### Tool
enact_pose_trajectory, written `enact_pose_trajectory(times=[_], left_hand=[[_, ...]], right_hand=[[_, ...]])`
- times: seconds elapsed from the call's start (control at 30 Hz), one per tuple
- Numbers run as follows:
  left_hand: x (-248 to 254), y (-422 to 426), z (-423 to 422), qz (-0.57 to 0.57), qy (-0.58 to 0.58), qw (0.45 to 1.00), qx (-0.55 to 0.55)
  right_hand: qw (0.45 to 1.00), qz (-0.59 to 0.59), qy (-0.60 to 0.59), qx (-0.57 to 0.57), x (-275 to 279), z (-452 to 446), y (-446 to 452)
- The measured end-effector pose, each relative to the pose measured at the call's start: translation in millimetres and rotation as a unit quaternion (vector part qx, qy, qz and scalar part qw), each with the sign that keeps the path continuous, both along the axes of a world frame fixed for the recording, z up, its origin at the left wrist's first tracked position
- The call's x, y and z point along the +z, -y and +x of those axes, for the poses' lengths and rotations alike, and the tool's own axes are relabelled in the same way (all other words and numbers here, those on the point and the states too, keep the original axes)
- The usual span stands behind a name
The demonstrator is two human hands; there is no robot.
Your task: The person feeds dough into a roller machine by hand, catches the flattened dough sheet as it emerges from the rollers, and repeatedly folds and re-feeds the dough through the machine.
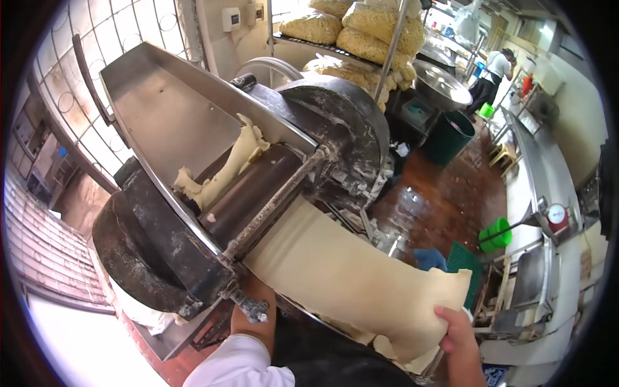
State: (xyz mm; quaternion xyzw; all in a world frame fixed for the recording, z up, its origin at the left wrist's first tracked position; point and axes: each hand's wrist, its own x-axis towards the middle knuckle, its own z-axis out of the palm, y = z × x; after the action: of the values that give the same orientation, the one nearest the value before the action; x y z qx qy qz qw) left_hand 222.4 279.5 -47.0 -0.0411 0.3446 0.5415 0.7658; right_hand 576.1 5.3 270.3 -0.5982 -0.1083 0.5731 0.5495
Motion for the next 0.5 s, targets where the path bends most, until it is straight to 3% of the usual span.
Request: enact_pose_trajectory(times=[0.3,0.5], left_hand=[[9.2,-1.5,9.6,0.021,0.007,1.000,-0.005],[29.3,6.4,67.9,0.048,0.049,0.996,-0.057]], right_hand=[[1.000,0.011,-0.011,-0.008,16.5,13.9,6.1],[0.999,-0.001,0.018,0.029,1.0,-11.8,-29.1]])
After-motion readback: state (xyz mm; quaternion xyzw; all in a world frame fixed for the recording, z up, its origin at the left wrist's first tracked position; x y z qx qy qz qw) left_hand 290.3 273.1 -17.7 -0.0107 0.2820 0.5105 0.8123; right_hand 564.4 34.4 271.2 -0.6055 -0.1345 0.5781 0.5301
